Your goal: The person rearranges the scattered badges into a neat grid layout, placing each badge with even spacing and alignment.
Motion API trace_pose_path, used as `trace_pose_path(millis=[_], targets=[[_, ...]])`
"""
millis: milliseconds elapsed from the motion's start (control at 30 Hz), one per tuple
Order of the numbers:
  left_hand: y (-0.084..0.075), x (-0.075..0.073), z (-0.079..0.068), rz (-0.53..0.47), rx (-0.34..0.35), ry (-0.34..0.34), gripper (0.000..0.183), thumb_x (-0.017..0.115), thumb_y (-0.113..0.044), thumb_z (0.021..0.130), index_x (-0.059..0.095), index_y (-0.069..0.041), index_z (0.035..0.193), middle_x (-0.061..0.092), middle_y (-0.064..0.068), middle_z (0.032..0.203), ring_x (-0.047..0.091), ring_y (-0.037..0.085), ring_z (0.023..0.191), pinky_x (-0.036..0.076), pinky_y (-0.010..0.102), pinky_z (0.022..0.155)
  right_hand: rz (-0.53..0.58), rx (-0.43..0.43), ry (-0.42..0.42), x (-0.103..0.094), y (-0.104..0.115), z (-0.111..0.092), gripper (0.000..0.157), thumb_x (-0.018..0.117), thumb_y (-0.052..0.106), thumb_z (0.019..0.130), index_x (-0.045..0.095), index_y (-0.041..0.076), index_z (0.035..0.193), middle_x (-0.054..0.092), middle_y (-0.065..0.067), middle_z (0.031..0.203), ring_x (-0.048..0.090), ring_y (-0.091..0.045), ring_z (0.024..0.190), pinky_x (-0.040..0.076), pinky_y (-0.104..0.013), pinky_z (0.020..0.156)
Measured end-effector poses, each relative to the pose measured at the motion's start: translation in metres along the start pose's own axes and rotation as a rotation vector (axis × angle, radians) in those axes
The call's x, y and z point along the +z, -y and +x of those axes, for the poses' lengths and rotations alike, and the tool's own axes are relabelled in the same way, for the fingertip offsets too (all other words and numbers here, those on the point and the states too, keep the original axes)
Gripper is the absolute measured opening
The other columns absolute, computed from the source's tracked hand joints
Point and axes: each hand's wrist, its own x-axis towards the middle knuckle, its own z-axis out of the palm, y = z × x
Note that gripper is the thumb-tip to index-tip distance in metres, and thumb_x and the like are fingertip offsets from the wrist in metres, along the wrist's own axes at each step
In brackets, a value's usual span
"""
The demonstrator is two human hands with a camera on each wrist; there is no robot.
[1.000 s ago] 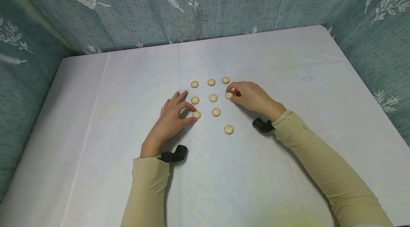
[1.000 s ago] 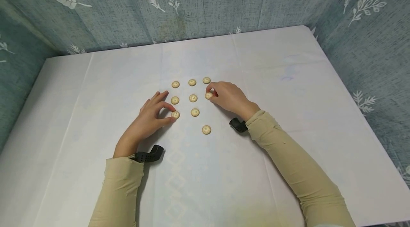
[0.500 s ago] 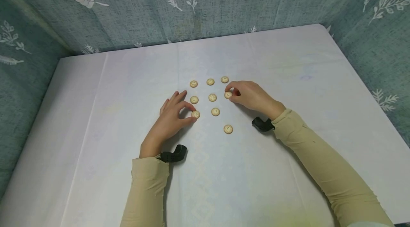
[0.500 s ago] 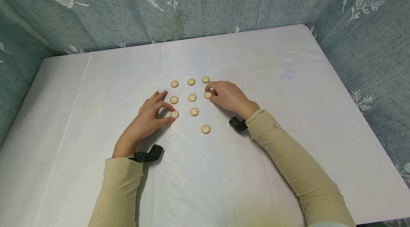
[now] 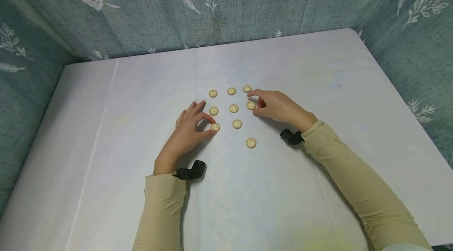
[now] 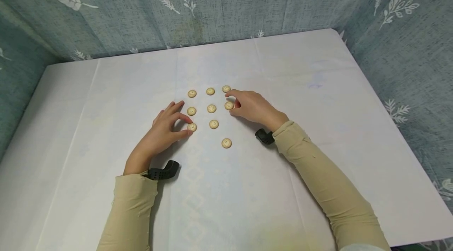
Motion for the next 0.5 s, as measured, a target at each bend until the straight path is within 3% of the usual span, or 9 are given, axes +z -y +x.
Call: trace_pose_path(millis=[267,500], targets=[[0.001,0.0,0.0,0.0,0.007,0.002,0.019,0.07,-0.028,0.076,0.06,-0.022,0.091,0.023,0.004,0.145,0.004,0.019,0.135,-0.001,0.042,0.106,0.002,0.015,0.067,-0.011,-0.005,-0.003,0.059,0.062,0.029,0.084,0.034,0.021,0.135,0.054,0.0,0.088,0.048,-0.015,0.075,0.039,-0.03,0.069],[0.001,0.0,0.0,-0.003,0.004,0.004,0.019,0.069,-0.029,0.076,0.059,-0.022,0.091,0.023,0.003,0.145,0.003,0.019,0.135,-0.002,0.042,0.106,-0.016,-0.073,0.078,-0.018,-0.008,-0.004,0.037,0.059,0.028,0.085,0.051,0.02,0.121,0.057,0.003,0.089,0.051,-0.012,0.076,0.041,-0.03,0.07]])
